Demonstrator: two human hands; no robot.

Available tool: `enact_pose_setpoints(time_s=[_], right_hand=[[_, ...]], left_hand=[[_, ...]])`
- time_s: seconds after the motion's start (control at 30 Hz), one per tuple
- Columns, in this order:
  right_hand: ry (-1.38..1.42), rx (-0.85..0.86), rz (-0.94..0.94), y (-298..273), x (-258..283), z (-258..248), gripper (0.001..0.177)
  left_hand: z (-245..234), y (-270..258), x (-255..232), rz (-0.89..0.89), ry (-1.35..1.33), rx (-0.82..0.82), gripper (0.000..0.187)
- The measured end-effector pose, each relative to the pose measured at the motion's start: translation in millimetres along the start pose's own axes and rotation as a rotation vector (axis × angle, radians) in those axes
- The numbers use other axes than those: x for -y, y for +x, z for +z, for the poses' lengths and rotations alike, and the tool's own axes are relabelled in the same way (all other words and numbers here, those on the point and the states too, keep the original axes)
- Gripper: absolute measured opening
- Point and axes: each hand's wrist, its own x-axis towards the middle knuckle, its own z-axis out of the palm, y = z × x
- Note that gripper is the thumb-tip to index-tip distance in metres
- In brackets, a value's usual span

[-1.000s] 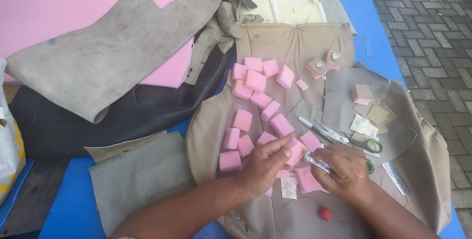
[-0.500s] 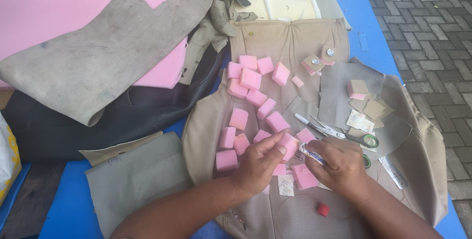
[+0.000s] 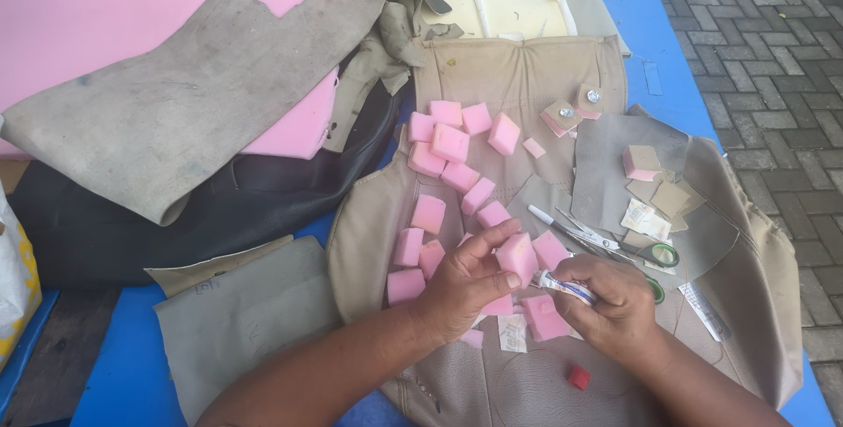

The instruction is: Gluing foam padding and leather patches onto a leather base and trimming excess material with scissors

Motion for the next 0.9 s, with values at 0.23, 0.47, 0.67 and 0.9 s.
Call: enact_pose_setpoints(time_s=[0.23,0.47,0.67,0.9], right_hand=[[-0.17,0.057,-0.126,-1.8,4.2,0.6,0.014],[-0.195,0.007,-0.06,-3.8,-9.0,-2.8,0.013],[-0.034,0.032,-0.125,2.6,9.0,2.6,0.01],[-0.079,0.019,-0.104,0.7,10.8,2.4,0.008]], left_hand=[[-1.5,-3.0,4.0,0.316,0.281,0.091,0.062],[1.6,-6.3,0.9,0.367,0.291,0.111,0.06],[5.5,-8.5,-4.0,0.428,0.365,0.102,0.055],[3.3,-6.8,-2.8,0.431,0.408,0.092,0.053]])
